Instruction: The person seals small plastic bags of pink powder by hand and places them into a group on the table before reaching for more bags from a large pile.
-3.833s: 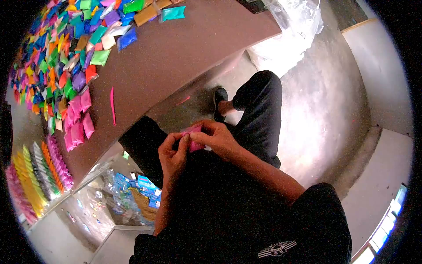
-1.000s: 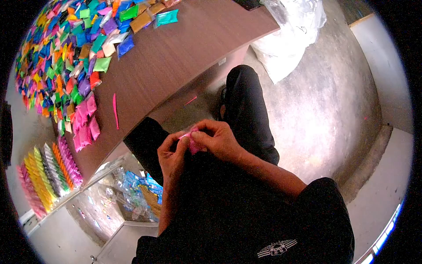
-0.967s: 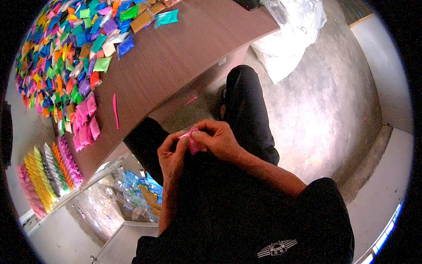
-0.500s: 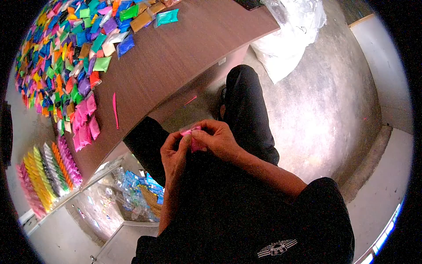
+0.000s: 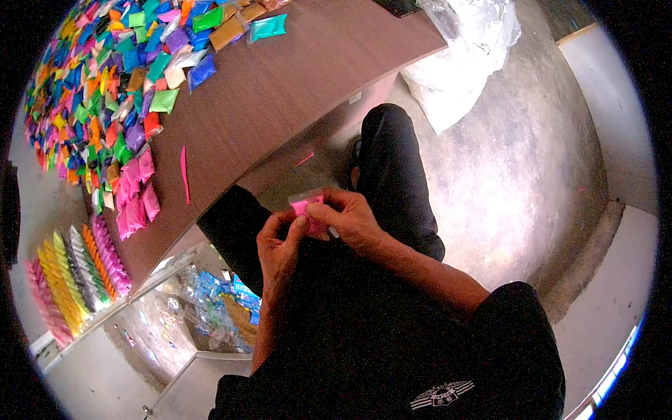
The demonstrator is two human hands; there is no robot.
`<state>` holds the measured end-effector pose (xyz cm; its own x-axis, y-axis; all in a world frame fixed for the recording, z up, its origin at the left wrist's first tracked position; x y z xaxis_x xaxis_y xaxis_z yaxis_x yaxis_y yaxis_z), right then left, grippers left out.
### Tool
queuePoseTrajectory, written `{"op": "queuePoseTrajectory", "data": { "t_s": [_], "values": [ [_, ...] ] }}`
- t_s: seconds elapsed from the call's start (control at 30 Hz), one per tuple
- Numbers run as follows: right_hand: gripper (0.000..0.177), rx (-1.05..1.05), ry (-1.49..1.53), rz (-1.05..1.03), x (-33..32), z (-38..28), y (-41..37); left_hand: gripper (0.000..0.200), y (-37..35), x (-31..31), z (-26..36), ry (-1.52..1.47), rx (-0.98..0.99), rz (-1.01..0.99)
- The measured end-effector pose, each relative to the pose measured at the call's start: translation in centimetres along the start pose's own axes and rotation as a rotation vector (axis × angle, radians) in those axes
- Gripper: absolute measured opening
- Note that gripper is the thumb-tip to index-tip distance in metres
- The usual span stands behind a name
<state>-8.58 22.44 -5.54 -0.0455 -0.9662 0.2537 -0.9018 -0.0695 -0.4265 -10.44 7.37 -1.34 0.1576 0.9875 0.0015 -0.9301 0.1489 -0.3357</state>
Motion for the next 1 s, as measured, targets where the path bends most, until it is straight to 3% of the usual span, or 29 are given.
{"op": "queuePoseTrajectory", "data": {
  "t_s": [0.23, 0.4, 0.6, 0.8, 0.87, 0.97, 1.0],
  "values": [
    [0.028, 0.108, 0.131, -0.028, 0.4, 0.9, 0.1, 0.020, -0.2, 0.3, -1.6, -0.001, -0.161, -0.029],
    [0.024, 0.157, 0.101, -0.082, 0.4, 2.0, 0.4, 0.021, 0.0, 0.6, -1.6, -0.030, -0.099, -0.092],
    [0.023, 0.099, 0.116, 0.011, -0.4, 2.0, 0.5, 0.023, -0.5, 1.3, -1.1, 0.001, -0.130, -0.116],
    [0.024, 0.094, 0.075, -0.016, -0.1, 1.7, 0.7, 0.022, 0.1, 0.7, -1.8, -0.042, -0.121, -0.080],
    [0.032, 0.092, 0.153, 0.048, 0.1, 0.7, 0.5, 0.022, 0.2, 0.4, -1.9, -0.048, -0.099, -0.075],
    [0.031, 0.065, 0.040, 0.025, -0.7, 1.5, 0.9, 0.022, 0.1, 0.5, -1.0, -0.072, 0.009, -0.079],
    [0.031, 0.053, 0.026, 0.007, -0.6, 1.1, 0.9, 0.022, 0.0, 0.7, -1.4, -0.066, -0.045, -0.088]
  ]
}}
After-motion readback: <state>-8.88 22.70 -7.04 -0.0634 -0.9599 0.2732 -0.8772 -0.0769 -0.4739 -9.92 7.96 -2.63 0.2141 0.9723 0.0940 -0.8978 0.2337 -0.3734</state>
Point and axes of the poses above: each hand's wrist, its own y-axis towards the middle knuckle, its own x-axis out of the palm, z = x × y, the point moved 9 cm from there along y, towards the middle knuckle, and after that the axes turned 8 degrees about -y, right-handed, at the moved point
